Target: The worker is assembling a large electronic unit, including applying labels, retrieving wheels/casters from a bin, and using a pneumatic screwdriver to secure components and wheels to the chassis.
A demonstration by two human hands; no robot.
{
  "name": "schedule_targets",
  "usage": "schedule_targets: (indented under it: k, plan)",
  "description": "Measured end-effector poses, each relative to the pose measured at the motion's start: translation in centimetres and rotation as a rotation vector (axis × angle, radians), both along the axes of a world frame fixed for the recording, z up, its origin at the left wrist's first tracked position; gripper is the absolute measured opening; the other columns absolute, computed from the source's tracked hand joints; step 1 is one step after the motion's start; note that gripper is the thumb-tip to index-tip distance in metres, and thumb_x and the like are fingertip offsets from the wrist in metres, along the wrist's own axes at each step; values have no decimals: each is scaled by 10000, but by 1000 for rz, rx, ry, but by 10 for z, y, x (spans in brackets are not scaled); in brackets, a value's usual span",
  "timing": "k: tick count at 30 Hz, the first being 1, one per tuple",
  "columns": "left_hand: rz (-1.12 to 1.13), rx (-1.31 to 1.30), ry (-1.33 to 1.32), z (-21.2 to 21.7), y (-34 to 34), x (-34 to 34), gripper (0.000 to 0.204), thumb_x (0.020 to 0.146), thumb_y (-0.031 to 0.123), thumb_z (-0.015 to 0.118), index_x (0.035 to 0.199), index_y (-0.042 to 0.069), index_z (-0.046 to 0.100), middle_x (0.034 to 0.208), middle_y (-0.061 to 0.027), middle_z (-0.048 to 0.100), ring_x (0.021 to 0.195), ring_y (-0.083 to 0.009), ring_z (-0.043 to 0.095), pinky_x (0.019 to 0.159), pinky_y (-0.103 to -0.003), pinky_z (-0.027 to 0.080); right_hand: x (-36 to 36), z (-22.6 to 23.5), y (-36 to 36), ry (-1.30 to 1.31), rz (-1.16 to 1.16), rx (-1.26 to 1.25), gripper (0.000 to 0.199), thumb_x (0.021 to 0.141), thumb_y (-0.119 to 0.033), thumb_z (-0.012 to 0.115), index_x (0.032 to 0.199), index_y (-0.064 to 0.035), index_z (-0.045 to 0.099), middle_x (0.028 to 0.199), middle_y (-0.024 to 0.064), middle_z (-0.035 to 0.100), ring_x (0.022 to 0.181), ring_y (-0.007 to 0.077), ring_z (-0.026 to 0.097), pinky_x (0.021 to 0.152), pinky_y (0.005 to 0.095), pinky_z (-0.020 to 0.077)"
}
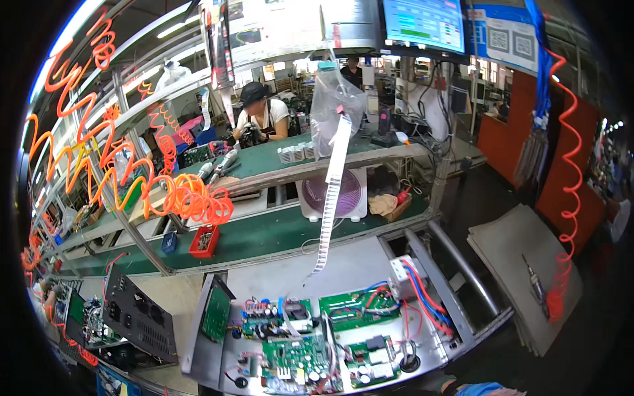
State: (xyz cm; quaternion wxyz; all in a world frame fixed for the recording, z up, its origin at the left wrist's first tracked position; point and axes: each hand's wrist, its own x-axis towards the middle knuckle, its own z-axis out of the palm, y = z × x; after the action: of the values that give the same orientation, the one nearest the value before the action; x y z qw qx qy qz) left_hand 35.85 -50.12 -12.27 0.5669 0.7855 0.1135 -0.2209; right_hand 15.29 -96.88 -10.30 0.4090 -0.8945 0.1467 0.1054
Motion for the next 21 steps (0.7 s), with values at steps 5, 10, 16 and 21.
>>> schedule_targets:
  k: [5, 10, 16, 21]
  plan:
    - [120, -240, -95, 68, 1, -39, 250, 909, 236, 563, 1035, 29, 628, 907, -119, 637, 838, -271, 605, 735, -367, 487, -23, 67, -10, 357, -125, -102, 678, 743, -546, 688, 1146, -7, 607, 998, 219, 658, 931, 356, 639, 831, 426, 493]
    - [12, 411, -198, 124, -5, -76, 478, 857, 308, 648, 1186, -34, 594, 995, -141, 680, 889, -186, 635, 804, -341, 487, -38, 104, -7, 120, -73, 1, 482, 759, -484, 677, 982, -57, 702, 813, 169, 693, 788, 321, 678, 716, 403, 516]
    - [129, 294, -198, 127, -17, -61, 416, 787, 262, 748, 1081, 11, 594, 934, -62, 648, 714, -137, 591, 647, -312, 485, -33, 99, -1, -98, -261, 146, 390, 765, -344, 722, 960, -11, 664, 699, 99, 638, 655, 220, 632, 623, 362, 480]
    - [149, -69, -426, 127, -28, -34, 333, 792, 183, 757, 1032, 23, 591, 841, -27, 632, 714, -95, 583, 636, -257, 476, -9, 91, -2, -300, -352, 254, 354, 878, -323, 614, 949, 24, 629, 688, 63, 600, 639, 146, 576, 582, 334, 447]
